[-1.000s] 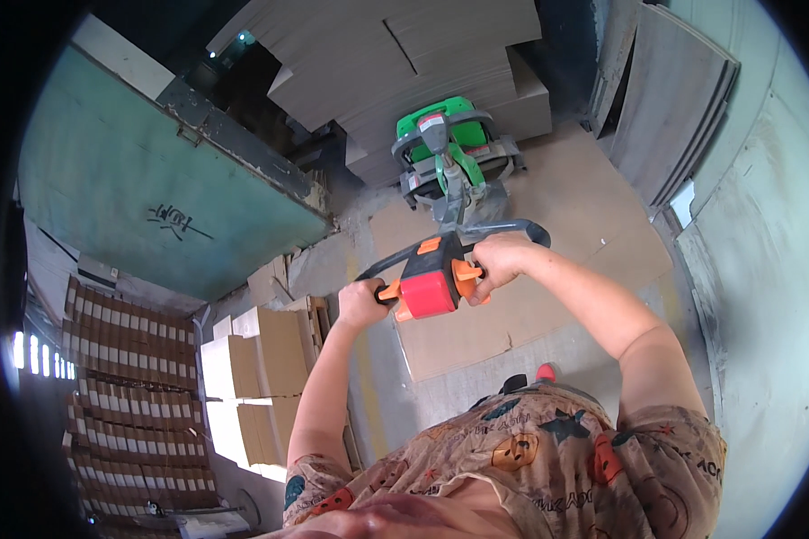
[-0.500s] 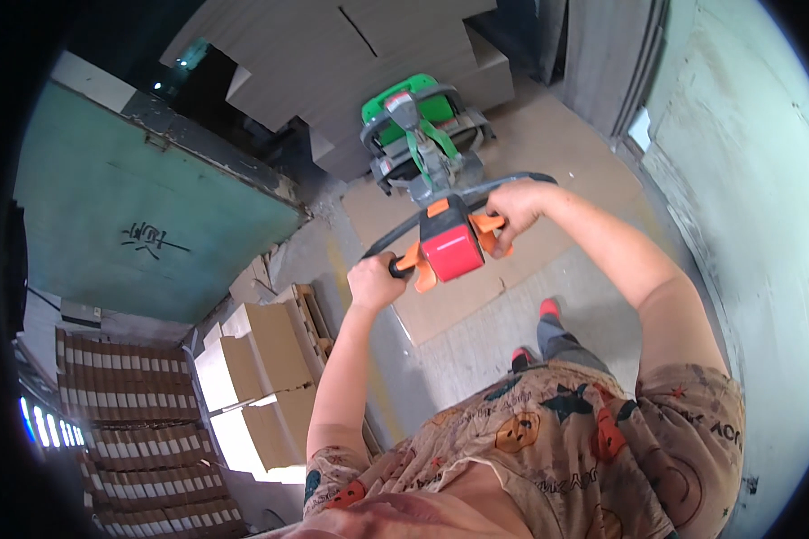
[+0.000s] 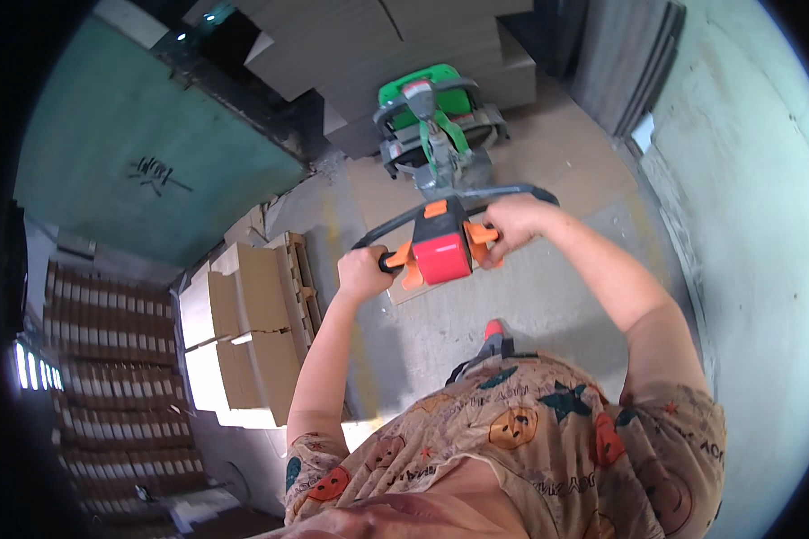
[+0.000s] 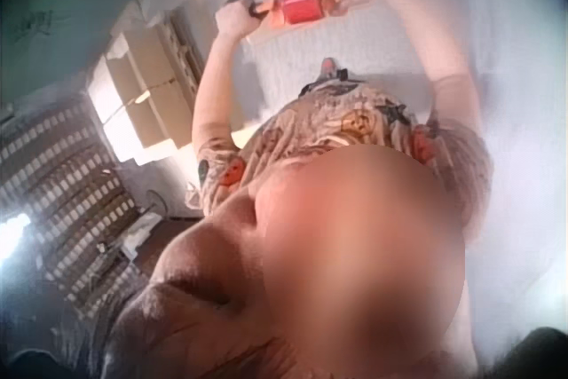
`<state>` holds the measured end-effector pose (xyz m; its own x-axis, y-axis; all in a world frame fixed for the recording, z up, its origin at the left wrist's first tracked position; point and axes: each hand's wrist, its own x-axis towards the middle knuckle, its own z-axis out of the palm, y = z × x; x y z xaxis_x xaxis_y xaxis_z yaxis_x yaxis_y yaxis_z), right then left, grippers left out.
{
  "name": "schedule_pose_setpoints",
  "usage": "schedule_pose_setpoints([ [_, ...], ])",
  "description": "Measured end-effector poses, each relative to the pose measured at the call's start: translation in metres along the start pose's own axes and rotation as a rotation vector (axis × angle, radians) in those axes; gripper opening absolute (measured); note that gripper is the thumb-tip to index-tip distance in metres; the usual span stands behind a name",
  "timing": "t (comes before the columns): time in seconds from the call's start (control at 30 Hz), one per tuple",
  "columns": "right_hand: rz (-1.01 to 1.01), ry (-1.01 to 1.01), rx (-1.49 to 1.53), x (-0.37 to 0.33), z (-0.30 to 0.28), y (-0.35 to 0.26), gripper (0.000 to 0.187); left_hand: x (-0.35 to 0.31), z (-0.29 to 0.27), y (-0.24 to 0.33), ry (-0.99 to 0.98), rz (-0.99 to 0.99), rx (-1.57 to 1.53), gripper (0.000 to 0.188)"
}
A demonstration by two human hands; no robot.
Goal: The person pulls a pallet jack through a warehouse, maneuvering around stacks of cardboard and wooden pallets.
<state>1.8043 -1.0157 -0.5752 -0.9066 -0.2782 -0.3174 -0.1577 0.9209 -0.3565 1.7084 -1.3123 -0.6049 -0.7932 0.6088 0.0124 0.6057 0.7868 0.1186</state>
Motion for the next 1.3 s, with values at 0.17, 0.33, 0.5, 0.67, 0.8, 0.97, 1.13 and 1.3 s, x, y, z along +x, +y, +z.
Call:
schedule_pose_setpoints([
  [0.17,-0.008,-0.022,0.006,-0.006,0.032,-0.022,0.066,-0.032,0.006,-0.005,-0.026,-0.045,0.006,0.022],
  [0.33,0.016,-0.075,-0.032,-0.006,0.032,-0.054,0.066,-0.057,-0.001,-0.02,-0.077,-0.068,0.007,0.025],
  [0.5,0.001,-0.044,-0.026,-0.013,0.021,-0.044,0.069,-0.049,-0.01,-0.01,-0.097,-0.078,0.01,0.027],
  [0.67,0.019,-0.072,-0.05,-0.015,0.018,-0.045,0.069,-0.048,-0.011,-0.009,-0.089,-0.048,0.02,0.028],
  [0.8,-0.001,-0.027,-0.015,-0.02,0.018,-0.041,0.07,-0.052,-0.018,-0.002,-0.089,-0.025,0.043,0.026],
  [0.97,0.009,-0.063,-0.035,-0.035,0.009,-0.016,0.068,-0.042,-0.017,0.028,-0.099,-0.025,0.028,0.027],
  [1.13,0.029,-0.061,-0.028,-0.042,-0.001,0.014,0.067,-0.019,-0.021,0.052,-0.121,-0.035,0.029,0.027],
  [1.3,0.029,-0.068,-0.015,-0.046,-0.006,0.014,0.066,-0.02,-0.031,0.058,-0.118,0.003,0.009,0.025],
])
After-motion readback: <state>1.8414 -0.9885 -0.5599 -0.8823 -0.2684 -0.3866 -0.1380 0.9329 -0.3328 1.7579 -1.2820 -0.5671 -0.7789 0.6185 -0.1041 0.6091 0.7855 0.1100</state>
